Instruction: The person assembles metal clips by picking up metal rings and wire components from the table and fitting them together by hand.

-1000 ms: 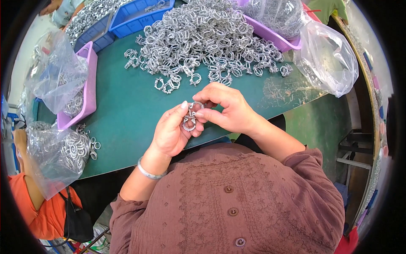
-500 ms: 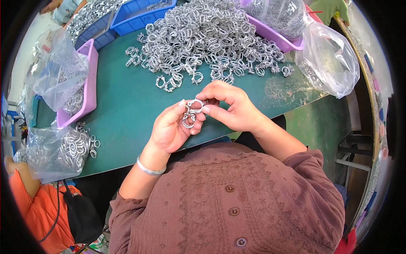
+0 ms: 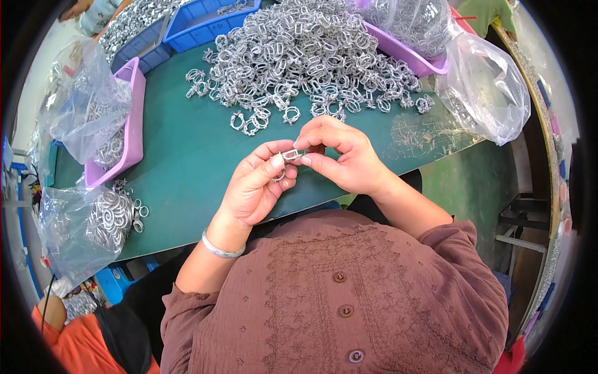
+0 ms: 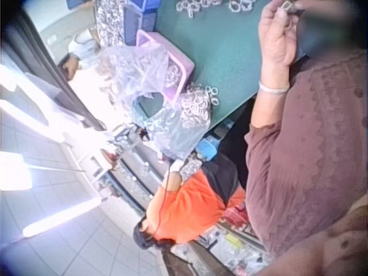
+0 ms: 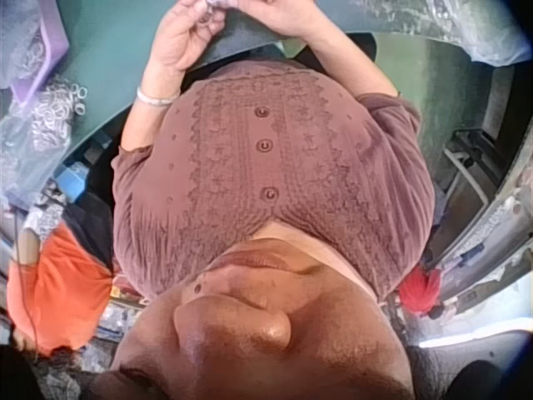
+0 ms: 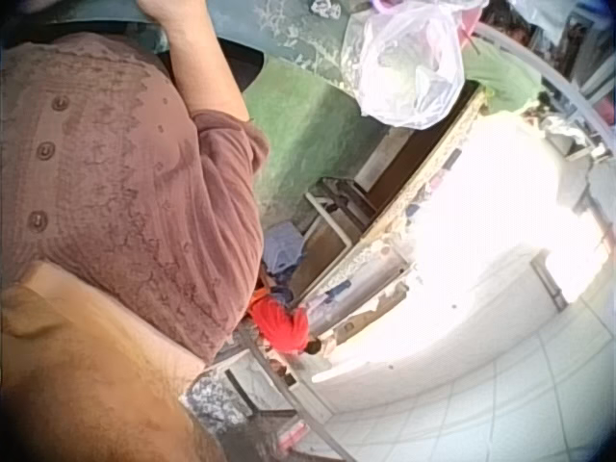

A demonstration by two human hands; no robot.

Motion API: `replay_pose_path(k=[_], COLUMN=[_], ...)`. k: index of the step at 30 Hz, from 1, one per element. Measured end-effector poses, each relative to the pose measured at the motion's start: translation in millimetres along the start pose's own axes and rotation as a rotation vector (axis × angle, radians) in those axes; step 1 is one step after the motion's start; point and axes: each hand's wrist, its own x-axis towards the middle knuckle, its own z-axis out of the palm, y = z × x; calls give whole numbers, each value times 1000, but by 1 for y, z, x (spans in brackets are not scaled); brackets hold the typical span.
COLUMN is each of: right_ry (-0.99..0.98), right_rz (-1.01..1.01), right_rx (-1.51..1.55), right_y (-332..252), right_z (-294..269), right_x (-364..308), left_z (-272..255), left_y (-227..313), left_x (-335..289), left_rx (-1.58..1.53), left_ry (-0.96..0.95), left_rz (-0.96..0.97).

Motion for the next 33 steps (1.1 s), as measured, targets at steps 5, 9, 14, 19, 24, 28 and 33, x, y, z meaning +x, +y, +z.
replay_pose_path(k=[5,9,14,19,24,28,33], right_ry=[-1,6,-13,-8,6,24,45], right_rz=[-6,-18,63,104,96,62,43], right_rx=[10,-3,116,165,156,101,49], right_y=[-1,0,3,5,5,3,-1], right_z=[0,1,2,4,6,6,6], right_x=[-1,-1,-5,-8,-7,-7,-5], left_z=[-5,-4,-6,-5,-5,-4,-4], left_y=[-2,-3,-3,-4,-4,-5,-7], left_x=[-1,-2,-1,-1,-1,-2,-2], left_rx=[-23,-18,-22,-5,-21,-64,-104], left_ry=[-6,-18,-46,-40,-47,-24,-17], left_rz=[31,78,99,102,95,61,40])
